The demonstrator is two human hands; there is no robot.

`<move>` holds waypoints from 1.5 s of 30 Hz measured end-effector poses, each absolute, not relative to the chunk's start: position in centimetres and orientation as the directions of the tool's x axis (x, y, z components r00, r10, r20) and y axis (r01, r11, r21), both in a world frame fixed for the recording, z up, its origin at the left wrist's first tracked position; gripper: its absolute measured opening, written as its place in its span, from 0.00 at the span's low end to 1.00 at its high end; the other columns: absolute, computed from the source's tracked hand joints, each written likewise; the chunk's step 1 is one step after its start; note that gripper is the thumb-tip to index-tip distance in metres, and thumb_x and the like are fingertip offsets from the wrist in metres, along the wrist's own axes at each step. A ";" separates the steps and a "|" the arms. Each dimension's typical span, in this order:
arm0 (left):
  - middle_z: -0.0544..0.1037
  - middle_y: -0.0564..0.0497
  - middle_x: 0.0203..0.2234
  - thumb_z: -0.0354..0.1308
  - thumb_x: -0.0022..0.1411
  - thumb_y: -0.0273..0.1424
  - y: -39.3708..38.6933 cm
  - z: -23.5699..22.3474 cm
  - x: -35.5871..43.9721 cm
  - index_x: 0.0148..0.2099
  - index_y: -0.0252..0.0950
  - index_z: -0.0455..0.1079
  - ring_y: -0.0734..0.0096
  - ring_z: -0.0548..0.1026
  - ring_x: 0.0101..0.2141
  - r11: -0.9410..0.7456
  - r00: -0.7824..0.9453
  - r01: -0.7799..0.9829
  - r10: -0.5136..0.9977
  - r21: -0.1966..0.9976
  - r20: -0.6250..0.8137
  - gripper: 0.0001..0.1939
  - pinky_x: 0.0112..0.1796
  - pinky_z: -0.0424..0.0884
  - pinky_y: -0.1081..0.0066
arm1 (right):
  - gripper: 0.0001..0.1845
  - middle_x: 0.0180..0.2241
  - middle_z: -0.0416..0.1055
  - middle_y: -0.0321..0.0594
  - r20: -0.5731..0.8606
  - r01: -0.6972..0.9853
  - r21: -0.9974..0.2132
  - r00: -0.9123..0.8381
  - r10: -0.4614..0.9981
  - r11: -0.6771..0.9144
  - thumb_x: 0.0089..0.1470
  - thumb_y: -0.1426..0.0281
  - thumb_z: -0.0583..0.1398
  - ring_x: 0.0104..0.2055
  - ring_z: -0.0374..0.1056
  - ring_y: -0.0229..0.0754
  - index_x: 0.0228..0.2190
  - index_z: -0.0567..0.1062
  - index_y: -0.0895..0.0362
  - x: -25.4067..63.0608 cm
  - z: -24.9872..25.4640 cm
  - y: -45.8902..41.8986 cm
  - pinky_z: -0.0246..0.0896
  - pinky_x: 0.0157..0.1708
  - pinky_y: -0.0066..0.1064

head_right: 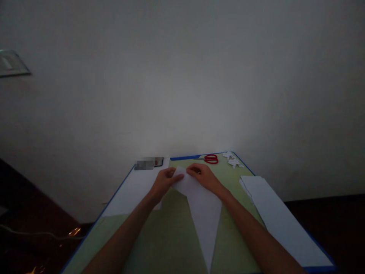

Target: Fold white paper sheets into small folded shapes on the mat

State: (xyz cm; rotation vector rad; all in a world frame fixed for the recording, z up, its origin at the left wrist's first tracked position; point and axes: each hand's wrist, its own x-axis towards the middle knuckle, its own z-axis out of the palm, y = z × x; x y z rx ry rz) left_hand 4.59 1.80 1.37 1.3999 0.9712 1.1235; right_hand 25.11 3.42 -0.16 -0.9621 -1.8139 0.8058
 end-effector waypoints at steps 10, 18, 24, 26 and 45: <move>0.83 0.47 0.31 0.66 0.58 0.42 1.4 1.1 5.2 0.35 0.33 0.80 0.65 0.78 0.33 -0.288 0.182 0.057 0.944 0.956 0.273 0.15 0.36 0.71 0.71 | 0.09 0.31 0.78 0.40 0.496 0.373 -0.749 -0.233 0.836 0.548 0.57 0.64 0.63 0.33 0.72 0.41 0.33 0.79 0.56 24.2 0.4 2.4 0.64 0.31 0.30; 0.83 0.47 0.30 0.59 0.63 0.41 1.0 1.6 5.0 0.34 0.34 0.80 0.63 0.78 0.32 -0.444 0.242 0.271 0.890 0.854 0.386 0.16 0.34 0.70 0.70 | 0.09 0.29 0.77 0.39 0.498 0.412 -0.716 -0.264 0.826 0.563 0.57 0.65 0.62 0.31 0.70 0.40 0.29 0.78 0.56 24.5 0.7 2.1 0.62 0.30 0.30; 0.83 0.48 0.29 0.55 0.67 0.38 1.0 1.4 4.9 0.36 0.35 0.82 0.62 0.79 0.32 -0.555 0.311 0.385 0.831 0.738 0.462 0.17 0.35 0.70 0.69 | 0.11 0.31 0.78 0.41 0.490 0.385 -0.742 -0.247 0.836 0.549 0.56 0.62 0.62 0.33 0.71 0.42 0.30 0.79 0.57 24.3 0.4 2.4 0.63 0.31 0.31; 0.84 0.47 0.30 0.56 0.66 0.37 1.2 1.2 5.0 0.36 0.35 0.81 0.62 0.79 0.32 -0.531 0.297 0.368 0.845 0.763 0.445 0.15 0.35 0.70 0.69 | 0.10 0.29 0.78 0.40 0.496 0.387 -0.736 -0.249 0.832 0.555 0.56 0.63 0.62 0.31 0.71 0.41 0.29 0.78 0.56 24.3 0.2 2.5 0.63 0.30 0.31; 0.83 0.46 0.30 0.63 0.59 0.39 2.3 1.6 4.1 0.33 0.35 0.79 0.62 0.80 0.32 -0.426 0.151 0.320 0.905 0.846 0.399 0.12 0.34 0.73 0.68 | 0.07 0.28 0.77 0.39 0.414 0.416 -0.747 -0.319 0.853 0.518 0.51 0.68 0.62 0.31 0.70 0.41 0.27 0.80 0.56 25.3 0.2 3.1 0.63 0.34 0.32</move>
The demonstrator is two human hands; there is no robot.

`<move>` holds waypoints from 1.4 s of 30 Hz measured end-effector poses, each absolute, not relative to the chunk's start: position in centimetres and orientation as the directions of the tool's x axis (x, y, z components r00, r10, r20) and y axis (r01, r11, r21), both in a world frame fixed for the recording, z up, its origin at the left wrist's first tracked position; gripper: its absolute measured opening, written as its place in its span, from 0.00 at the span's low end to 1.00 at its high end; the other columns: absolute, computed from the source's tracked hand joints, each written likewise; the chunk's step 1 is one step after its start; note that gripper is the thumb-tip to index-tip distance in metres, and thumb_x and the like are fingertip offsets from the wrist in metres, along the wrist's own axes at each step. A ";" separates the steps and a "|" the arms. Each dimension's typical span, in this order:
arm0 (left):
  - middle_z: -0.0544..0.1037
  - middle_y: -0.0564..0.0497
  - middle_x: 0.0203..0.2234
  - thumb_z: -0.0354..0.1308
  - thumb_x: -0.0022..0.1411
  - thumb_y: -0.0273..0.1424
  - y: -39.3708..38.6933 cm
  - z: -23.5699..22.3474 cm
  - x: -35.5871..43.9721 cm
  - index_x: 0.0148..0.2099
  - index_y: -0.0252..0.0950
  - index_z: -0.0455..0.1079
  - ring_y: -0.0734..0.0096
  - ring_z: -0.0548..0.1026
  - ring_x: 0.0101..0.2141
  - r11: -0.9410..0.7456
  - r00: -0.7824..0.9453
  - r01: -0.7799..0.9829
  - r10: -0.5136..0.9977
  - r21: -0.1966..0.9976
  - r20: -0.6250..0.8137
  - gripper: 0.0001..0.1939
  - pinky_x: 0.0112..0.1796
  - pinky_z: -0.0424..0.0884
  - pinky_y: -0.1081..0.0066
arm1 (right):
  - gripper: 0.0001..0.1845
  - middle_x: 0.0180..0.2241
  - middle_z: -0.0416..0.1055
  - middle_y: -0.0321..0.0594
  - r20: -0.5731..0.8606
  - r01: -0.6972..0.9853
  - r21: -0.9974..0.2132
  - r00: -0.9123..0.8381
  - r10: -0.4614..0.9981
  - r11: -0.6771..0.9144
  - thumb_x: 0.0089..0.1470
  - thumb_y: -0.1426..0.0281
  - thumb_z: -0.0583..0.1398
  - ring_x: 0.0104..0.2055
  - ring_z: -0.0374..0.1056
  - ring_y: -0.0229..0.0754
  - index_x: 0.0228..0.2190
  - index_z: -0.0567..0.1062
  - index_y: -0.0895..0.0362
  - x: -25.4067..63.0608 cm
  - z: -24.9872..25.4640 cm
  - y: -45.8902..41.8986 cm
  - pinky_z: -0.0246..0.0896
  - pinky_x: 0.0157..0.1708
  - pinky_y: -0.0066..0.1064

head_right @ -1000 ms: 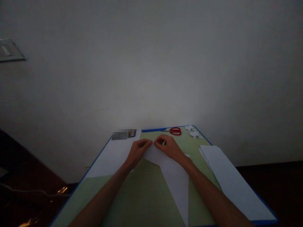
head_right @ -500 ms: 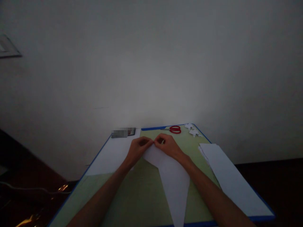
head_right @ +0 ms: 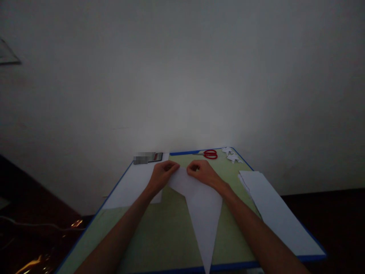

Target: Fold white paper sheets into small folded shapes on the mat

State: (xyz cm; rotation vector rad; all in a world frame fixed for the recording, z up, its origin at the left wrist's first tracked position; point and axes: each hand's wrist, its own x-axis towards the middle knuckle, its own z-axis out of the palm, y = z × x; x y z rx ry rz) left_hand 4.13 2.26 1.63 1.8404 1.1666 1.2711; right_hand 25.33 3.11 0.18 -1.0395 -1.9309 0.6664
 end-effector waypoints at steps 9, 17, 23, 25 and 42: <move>0.84 0.45 0.31 0.65 0.55 0.41 4.5 2.2 0.2 0.34 0.34 0.81 0.61 0.80 0.33 -0.360 -0.031 0.314 0.921 0.879 0.388 0.15 0.33 0.72 0.68 | 0.09 0.26 0.78 0.39 0.277 0.419 -0.808 -0.351 0.895 0.414 0.47 0.64 0.64 0.29 0.71 0.42 0.25 0.80 0.57 28.3 -0.2 4.5 0.65 0.31 0.32; 0.83 0.44 0.30 0.66 0.51 0.42 5.5 2.0 -1.3 0.35 0.32 0.81 0.60 0.79 0.33 -0.301 -0.121 0.256 0.933 0.919 0.339 0.17 0.34 0.71 0.67 | 0.13 0.26 0.78 0.40 0.266 0.435 -0.816 -0.304 0.915 0.382 0.46 0.60 0.64 0.30 0.72 0.44 0.25 0.81 0.57 31.2 -0.2 5.1 0.65 0.33 0.34; 0.80 0.47 0.28 0.65 0.50 0.43 5.3 1.8 -0.6 0.34 0.32 0.79 0.65 0.76 0.30 -0.247 -0.069 0.244 0.960 0.938 0.271 0.18 0.31 0.69 0.70 | 0.12 0.28 0.79 0.42 0.351 0.436 -0.817 -0.143 0.925 0.377 0.46 0.62 0.63 0.32 0.73 0.47 0.27 0.82 0.57 31.9 -0.7 5.9 0.66 0.36 0.37; 0.78 0.48 0.25 0.64 0.49 0.42 5.0 1.9 -0.6 0.32 0.32 0.78 0.67 0.74 0.28 -0.209 -0.009 0.247 0.976 0.946 0.217 0.16 0.29 0.69 0.70 | 0.13 0.33 0.81 0.45 0.384 0.425 -0.823 -0.073 0.921 0.377 0.48 0.62 0.62 0.36 0.75 0.48 0.31 0.83 0.57 32.0 -0.8 6.1 0.68 0.41 0.39; 0.75 0.53 0.23 0.64 0.55 0.37 2.3 1.8 3.3 0.33 0.33 0.78 0.77 0.67 0.22 -0.237 0.443 0.282 0.892 0.930 0.092 0.11 0.25 0.62 0.74 | 0.15 0.39 0.82 0.44 0.398 0.330 -0.804 -0.317 0.861 0.494 0.55 0.64 0.64 0.39 0.76 0.45 0.43 0.82 0.55 25.8 0.1 3.1 0.70 0.41 0.38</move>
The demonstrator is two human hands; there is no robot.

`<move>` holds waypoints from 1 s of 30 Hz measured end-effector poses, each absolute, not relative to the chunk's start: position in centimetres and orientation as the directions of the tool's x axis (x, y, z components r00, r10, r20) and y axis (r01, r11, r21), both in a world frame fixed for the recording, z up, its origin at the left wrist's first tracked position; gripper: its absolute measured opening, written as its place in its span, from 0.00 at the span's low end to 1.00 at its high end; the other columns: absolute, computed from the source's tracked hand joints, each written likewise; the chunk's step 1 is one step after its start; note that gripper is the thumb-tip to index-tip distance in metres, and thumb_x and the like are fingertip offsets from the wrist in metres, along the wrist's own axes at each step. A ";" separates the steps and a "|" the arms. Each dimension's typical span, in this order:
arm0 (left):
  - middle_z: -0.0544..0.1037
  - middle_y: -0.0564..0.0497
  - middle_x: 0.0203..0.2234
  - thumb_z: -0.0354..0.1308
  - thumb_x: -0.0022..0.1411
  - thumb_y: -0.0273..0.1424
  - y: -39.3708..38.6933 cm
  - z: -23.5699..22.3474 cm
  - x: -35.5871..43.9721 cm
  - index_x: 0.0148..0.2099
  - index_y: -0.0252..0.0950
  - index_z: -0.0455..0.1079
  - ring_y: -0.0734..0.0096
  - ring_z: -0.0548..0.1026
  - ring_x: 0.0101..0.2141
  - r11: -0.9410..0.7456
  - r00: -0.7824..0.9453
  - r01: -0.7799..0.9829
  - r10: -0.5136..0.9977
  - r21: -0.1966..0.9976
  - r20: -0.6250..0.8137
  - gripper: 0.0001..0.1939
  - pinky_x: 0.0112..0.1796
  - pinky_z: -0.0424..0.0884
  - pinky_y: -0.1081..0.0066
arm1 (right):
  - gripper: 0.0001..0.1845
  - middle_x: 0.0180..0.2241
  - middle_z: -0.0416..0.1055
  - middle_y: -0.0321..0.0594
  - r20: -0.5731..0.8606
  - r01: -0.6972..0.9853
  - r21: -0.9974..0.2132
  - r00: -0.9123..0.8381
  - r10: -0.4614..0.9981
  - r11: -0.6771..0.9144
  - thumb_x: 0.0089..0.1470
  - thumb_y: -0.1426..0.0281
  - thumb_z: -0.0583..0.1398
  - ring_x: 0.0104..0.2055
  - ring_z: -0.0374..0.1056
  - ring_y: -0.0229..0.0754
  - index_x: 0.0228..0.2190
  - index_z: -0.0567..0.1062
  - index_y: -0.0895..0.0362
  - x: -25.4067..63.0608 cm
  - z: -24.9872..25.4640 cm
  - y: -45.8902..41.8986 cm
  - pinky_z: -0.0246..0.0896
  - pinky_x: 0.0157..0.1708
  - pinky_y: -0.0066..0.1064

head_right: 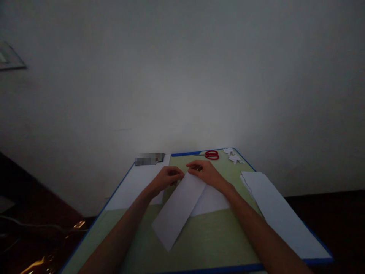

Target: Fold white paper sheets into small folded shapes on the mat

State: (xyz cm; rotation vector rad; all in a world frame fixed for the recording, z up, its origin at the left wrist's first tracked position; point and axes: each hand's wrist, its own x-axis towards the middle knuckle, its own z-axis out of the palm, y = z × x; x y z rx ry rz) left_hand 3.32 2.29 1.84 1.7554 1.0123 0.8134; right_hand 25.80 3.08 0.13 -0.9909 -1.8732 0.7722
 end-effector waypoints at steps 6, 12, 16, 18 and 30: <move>0.68 0.57 0.18 0.62 0.52 0.36 1.9 1.0 4.7 0.30 0.33 0.75 0.77 0.62 0.21 -0.206 0.358 0.213 0.926 0.955 0.121 0.10 0.25 0.58 0.74 | 0.13 0.40 0.82 0.43 0.413 0.345 -0.779 -0.347 0.842 0.524 0.56 0.64 0.64 0.39 0.75 0.44 0.42 0.82 0.55 25.1 0.0 2.7 0.69 0.40 0.35; 0.70 0.55 0.20 0.60 0.50 0.35 1.9 0.2 5.2 0.29 0.33 0.73 0.75 0.65 0.24 -0.260 0.315 0.225 0.931 0.939 0.183 0.09 0.26 0.57 0.74 | 0.09 0.33 0.80 0.40 0.413 0.436 -0.702 -0.394 0.821 0.563 0.61 0.66 0.61 0.34 0.72 0.41 0.34 0.80 0.56 24.8 0.0 2.6 0.64 0.36 0.31; 0.71 0.54 0.22 0.59 0.51 0.34 1.8 0.3 5.3 0.30 0.33 0.73 0.73 0.66 0.25 -0.259 0.299 0.247 0.937 0.934 0.181 0.09 0.27 0.58 0.73 | 0.08 0.35 0.79 0.40 0.421 0.538 -0.640 -0.352 0.836 0.549 0.62 0.67 0.60 0.37 0.72 0.43 0.34 0.78 0.55 24.4 -0.1 2.5 0.62 0.37 0.32; 0.69 0.55 0.21 0.58 0.51 0.34 1.8 0.5 5.4 0.29 0.33 0.72 0.74 0.65 0.24 -0.249 0.294 0.249 0.940 0.936 0.172 0.08 0.27 0.58 0.73 | 0.07 0.36 0.79 0.40 0.428 0.569 -0.617 -0.336 0.839 0.543 0.62 0.67 0.59 0.38 0.72 0.43 0.35 0.77 0.54 24.4 -0.2 2.5 0.61 0.37 0.33; 0.65 0.57 0.19 0.57 0.50 0.34 1.5 0.5 5.7 0.26 0.35 0.69 0.75 0.61 0.23 -0.192 0.292 0.252 0.949 0.948 0.114 0.08 0.26 0.55 0.73 | 0.09 0.34 0.78 0.40 0.467 0.582 -0.639 -0.226 0.855 0.503 0.61 0.64 0.58 0.36 0.71 0.43 0.32 0.76 0.54 25.8 -0.5 3.7 0.62 0.36 0.33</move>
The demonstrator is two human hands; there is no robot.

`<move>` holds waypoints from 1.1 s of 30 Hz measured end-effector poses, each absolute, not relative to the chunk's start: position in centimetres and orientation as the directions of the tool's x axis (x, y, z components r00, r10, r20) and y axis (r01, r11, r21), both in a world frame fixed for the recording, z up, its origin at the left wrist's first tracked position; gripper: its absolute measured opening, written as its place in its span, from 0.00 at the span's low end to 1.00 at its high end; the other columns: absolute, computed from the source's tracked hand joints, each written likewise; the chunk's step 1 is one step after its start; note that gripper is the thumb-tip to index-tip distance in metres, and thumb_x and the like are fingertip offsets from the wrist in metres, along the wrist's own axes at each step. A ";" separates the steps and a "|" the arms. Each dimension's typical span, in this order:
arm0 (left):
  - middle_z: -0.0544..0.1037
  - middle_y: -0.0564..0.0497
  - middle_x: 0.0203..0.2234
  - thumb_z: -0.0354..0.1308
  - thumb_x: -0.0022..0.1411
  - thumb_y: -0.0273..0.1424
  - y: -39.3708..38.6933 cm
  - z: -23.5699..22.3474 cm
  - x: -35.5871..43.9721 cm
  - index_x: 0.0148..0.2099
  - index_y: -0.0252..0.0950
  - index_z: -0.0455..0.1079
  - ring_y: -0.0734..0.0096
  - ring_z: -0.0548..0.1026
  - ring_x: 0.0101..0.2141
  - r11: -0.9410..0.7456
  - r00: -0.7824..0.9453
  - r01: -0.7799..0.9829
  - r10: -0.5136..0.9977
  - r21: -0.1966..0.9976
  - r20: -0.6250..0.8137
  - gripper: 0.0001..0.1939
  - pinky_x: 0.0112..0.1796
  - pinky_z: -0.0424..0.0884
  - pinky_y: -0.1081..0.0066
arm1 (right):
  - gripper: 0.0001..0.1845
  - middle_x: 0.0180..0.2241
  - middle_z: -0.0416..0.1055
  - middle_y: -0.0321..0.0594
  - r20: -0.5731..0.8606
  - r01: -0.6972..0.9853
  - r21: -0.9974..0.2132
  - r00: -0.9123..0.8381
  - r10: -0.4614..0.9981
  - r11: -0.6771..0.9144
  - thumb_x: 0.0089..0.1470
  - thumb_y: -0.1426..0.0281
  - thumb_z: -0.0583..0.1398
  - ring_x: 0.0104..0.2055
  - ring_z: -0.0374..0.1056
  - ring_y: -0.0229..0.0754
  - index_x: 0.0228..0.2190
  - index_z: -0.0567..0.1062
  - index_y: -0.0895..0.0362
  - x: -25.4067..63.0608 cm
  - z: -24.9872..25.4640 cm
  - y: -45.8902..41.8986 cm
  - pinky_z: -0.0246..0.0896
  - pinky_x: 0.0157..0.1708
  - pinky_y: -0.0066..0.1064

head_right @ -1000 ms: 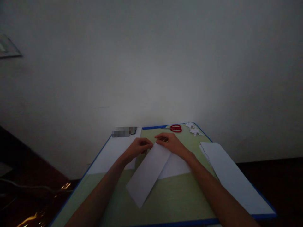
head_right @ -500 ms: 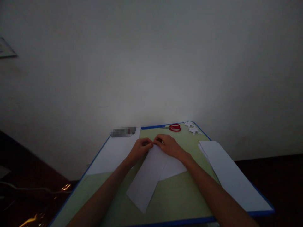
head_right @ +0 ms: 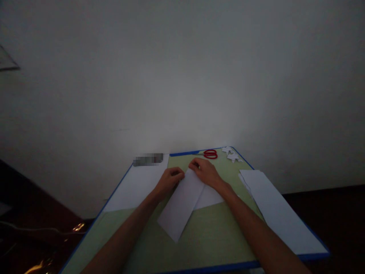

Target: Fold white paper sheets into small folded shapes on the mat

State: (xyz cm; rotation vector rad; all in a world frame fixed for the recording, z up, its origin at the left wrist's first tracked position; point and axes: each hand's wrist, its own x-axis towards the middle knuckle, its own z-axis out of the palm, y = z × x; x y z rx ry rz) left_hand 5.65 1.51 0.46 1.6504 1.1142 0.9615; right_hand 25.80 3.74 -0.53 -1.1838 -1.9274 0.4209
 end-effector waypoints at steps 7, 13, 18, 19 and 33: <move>0.66 0.56 0.19 0.57 0.49 0.33 1.8 0.4 5.8 0.26 0.35 0.71 0.74 0.62 0.24 -0.189 0.298 0.259 0.949 0.947 0.108 0.07 0.26 0.56 0.73 | 0.10 0.34 0.79 0.40 0.466 0.578 -0.664 -0.176 0.867 0.474 0.60 0.64 0.59 0.36 0.72 0.44 0.32 0.78 0.55 27.0 -0.6 4.5 0.62 0.37 0.34; 0.72 0.53 0.23 0.58 0.51 0.32 1.6 0.4 5.6 0.27 0.33 0.73 0.72 0.68 0.27 -0.205 0.320 0.304 0.942 0.931 0.103 0.07 0.30 0.60 0.72 | 0.13 0.33 0.78 0.42 0.477 0.575 -0.701 -0.059 0.877 0.421 0.60 0.60 0.57 0.35 0.72 0.46 0.33 0.77 0.55 28.9 -0.6 5.1 0.63 0.35 0.35; 0.75 0.52 0.24 0.60 0.51 0.31 1.8 0.2 5.5 0.29 0.32 0.75 0.70 0.70 0.28 -0.201 0.339 0.339 0.937 0.919 0.080 0.07 0.31 0.62 0.71 | 0.14 0.33 0.78 0.42 0.493 0.575 -0.714 0.007 0.870 0.400 0.58 0.59 0.58 0.35 0.72 0.46 0.33 0.78 0.54 30.2 -0.5 5.4 0.63 0.37 0.36; 0.75 0.52 0.24 0.60 0.51 0.31 1.8 0.3 5.5 0.29 0.32 0.75 0.71 0.70 0.27 -0.195 0.338 0.344 0.938 0.918 0.073 0.07 0.30 0.62 0.71 | 0.14 0.33 0.78 0.43 0.497 0.576 -0.715 0.021 0.867 0.396 0.58 0.59 0.57 0.35 0.72 0.46 0.33 0.78 0.55 30.3 -0.5 5.4 0.63 0.37 0.36; 0.75 0.52 0.21 0.60 0.48 0.32 2.2 2.1 3.8 0.26 0.33 0.75 0.71 0.69 0.25 -0.266 0.399 0.416 0.913 0.870 0.088 0.07 0.29 0.61 0.72 | 0.16 0.31 0.79 0.43 0.522 0.577 -0.737 0.157 0.838 0.351 0.56 0.57 0.58 0.34 0.71 0.48 0.31 0.78 0.55 31.3 -0.6 5.7 0.63 0.37 0.38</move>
